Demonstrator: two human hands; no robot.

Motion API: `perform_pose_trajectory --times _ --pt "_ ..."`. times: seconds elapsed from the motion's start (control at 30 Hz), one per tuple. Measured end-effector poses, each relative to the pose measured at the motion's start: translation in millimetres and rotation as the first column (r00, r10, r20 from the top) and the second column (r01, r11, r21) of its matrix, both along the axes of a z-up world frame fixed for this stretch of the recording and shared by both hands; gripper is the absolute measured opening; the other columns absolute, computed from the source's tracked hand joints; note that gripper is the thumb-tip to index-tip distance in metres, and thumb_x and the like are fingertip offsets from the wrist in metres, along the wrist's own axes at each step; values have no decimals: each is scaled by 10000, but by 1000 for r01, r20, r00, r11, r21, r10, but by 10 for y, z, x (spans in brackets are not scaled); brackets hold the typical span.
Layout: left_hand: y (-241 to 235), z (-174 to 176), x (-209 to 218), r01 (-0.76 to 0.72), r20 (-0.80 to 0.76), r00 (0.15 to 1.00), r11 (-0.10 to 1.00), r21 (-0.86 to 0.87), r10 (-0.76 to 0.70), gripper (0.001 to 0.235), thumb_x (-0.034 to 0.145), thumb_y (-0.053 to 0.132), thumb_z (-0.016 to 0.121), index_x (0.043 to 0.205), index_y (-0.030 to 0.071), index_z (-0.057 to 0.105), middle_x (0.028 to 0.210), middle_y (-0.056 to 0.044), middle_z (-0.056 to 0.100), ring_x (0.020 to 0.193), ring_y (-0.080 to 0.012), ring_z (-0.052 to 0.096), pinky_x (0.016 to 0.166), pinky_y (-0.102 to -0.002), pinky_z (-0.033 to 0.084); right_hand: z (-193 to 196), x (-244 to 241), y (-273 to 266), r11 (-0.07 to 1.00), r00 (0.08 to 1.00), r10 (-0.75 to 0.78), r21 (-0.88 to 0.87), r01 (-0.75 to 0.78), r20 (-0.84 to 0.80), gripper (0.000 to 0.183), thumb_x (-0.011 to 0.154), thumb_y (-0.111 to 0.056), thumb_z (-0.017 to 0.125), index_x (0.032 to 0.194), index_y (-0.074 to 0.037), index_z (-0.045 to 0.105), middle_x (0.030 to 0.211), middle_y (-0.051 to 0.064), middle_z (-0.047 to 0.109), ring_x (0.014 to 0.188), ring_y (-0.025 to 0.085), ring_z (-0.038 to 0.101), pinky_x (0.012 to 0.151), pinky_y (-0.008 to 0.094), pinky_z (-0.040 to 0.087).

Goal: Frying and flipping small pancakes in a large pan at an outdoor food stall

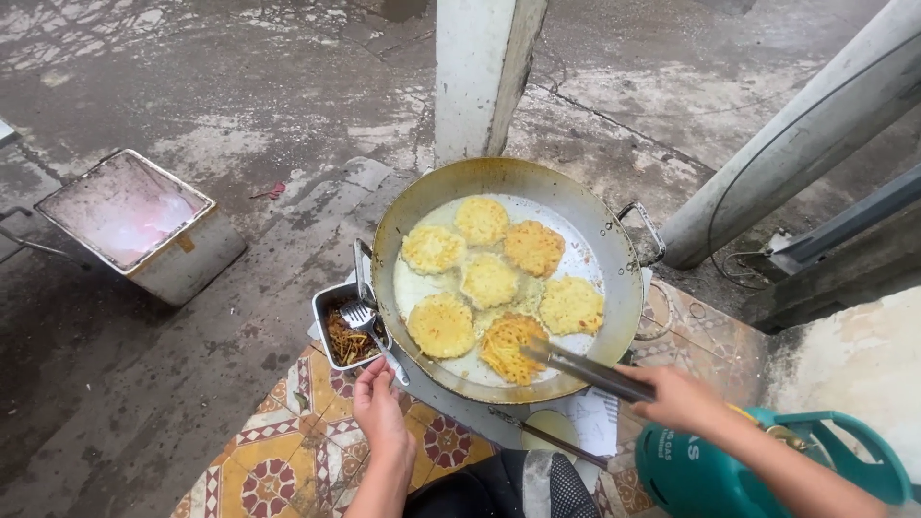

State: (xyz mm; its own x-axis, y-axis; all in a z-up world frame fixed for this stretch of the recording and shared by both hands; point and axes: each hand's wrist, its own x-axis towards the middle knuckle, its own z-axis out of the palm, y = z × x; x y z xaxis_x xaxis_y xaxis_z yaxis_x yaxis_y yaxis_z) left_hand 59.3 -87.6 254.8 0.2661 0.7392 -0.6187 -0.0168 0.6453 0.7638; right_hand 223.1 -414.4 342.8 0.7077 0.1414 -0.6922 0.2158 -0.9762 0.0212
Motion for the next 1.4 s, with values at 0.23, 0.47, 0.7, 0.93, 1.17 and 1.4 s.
perform_pose_trajectory --times 0.23,0.47,0.7,0.93,1.17,1.4 --pt "26 65 -114 -12 14 1000 1000 9 12 208 1015 -5 529 1167 60 654 1215 -87 688 1128 -203 640 978 -316 541 77 -5 413 986 990 -108 116 119 -96 694 907 -262 713 1517 -447 438 887 -56 771 500 63 523 467 194 391" --pt "73 130 -187 -24 -38 999 1000 -12 23 232 1027 -11 499 1196 60 642 1268 -100 682 1230 -227 616 1095 -356 480 170 -10 781 972 982 -147 168 166 -119 646 911 -259 701 1493 -448 494 890 -40 729 551 91 509 502 222 377" --pt "142 115 -275 -54 -42 998 998 -42 52 235 1036 22 499 1212 83 642 1265 -81 669 1214 -219 607 1068 -363 467 240 33 838 966 971 -181 156 206 -159 707 917 -170 710 1520 -418 438 1018 -13 733 609 64 552 512 174 453" --pt "124 209 -243 -51 -43 998 998 -37 50 228 1032 28 504 1199 87 647 1280 -83 666 1210 -214 617 1076 -376 477 -618 175 1026 609 730 -413 430 666 -545 708 905 -9 725 1537 -233 496 660 128 694 418 146 528 366 237 428" --pt "136 134 -276 -68 -38 997 996 -51 67 230 1033 24 502 1206 78 643 1263 -90 678 1215 -221 616 1108 -390 460 35 -41 1121 935 991 12 350 -58 130 671 894 -202 673 1456 -509 476 1216 -63 706 612 131 581 515 272 476" --pt "104 66 -233 -65 9 998 997 -32 65 222 1030 11 513 1183 80 657 1224 -91 697 1171 -214 640 1052 -356 494 -904 -110 826 678 640 665 50 -734 384 894 803 94 536 1561 -344 355 897 78 598 537 221 532 432 391 423"
